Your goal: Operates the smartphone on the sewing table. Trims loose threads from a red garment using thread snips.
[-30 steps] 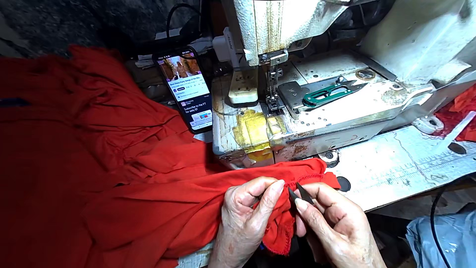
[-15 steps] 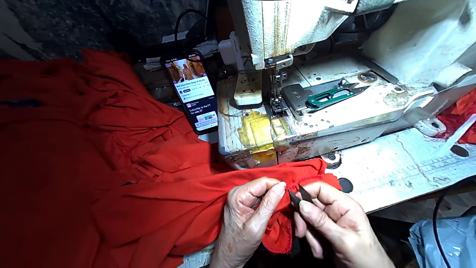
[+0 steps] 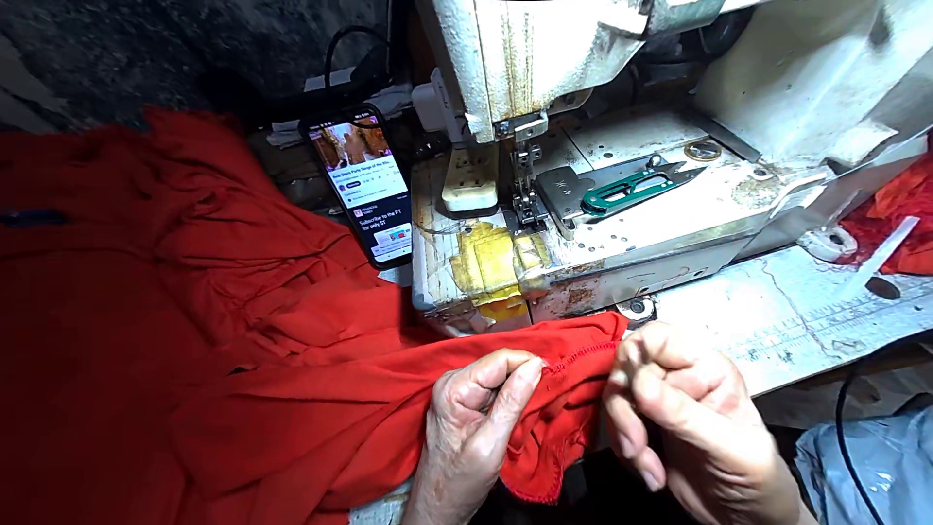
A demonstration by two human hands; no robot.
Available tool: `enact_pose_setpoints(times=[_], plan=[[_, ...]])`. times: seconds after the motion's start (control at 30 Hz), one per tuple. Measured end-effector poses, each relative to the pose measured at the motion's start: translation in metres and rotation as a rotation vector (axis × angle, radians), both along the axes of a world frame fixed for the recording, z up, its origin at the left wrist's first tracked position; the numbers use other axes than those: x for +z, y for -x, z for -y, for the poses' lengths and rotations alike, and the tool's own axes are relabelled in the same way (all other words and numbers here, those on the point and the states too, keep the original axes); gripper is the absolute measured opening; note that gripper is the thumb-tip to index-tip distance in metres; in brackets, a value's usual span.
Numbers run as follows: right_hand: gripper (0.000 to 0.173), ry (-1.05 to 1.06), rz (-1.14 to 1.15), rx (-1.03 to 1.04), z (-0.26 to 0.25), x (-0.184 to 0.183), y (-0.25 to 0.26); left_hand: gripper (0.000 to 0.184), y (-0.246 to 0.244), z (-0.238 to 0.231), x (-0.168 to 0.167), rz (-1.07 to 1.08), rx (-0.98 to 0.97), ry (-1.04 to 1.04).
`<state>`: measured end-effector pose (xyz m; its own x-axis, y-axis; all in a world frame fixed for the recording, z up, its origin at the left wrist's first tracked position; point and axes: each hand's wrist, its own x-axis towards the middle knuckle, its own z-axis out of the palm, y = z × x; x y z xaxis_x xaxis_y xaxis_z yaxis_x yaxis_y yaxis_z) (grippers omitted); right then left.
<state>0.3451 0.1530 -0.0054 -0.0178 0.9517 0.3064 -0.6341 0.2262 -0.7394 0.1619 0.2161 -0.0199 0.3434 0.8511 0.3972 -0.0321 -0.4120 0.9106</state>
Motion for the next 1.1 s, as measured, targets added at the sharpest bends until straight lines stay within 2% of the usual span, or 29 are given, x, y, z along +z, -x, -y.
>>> enact_pose_setpoints(times=[0.13,0.23,0.4,0.47,0.57,0.67,0.73,0.83,0.87,0.97,1.1], plan=[[0.011,0.114,0.245,-0.163,0.006,-0.006,0.005,0.021,0.004,-0.001,0.0,0.012,-0.062,-0.013],[0.01,0.104,0.375,-0.286,0.011,-0.01,0.009,0.018,0.001,0.001,0.0,-0.038,-0.036,-0.062],[0.031,-0.031,0.562,-0.506,0.005,-0.01,0.006,0.008,-0.005,0.004,0.001,-0.021,0.033,-0.021],[0.031,-0.034,0.646,-0.531,0.002,-0.009,0.006,0.01,-0.004,0.002,0.001,-0.014,0.012,-0.032],[0.024,0.096,0.758,-0.502,-0.002,-0.009,0.005,0.014,-0.004,0.002,0.001,-0.022,-0.001,-0.024],[0.027,0.17,0.618,-0.496,-0.003,-0.008,0.001,0.022,-0.005,0.001,0.004,-0.032,0.045,0.015],[0.036,0.112,0.542,-0.538,0.0,-0.005,0.002,0.034,-0.004,0.001,0.005,-0.052,0.059,0.046],[0.034,0.1,0.601,-0.568,0.003,0.001,0.007,0.048,0.0,0.001,0.003,-0.01,0.001,0.101],[0.032,0.082,0.631,-0.571,0.002,-0.001,0.007,0.045,0.002,0.0,0.002,-0.012,-0.018,0.074],[0.031,-0.083,0.719,-0.615,-0.004,-0.012,0.008,0.021,0.004,-0.001,0.001,-0.018,-0.08,0.002],[0.02,-0.316,0.924,-0.581,-0.011,-0.012,0.009,0.017,0.003,-0.001,-0.001,-0.049,-0.068,-0.021]])
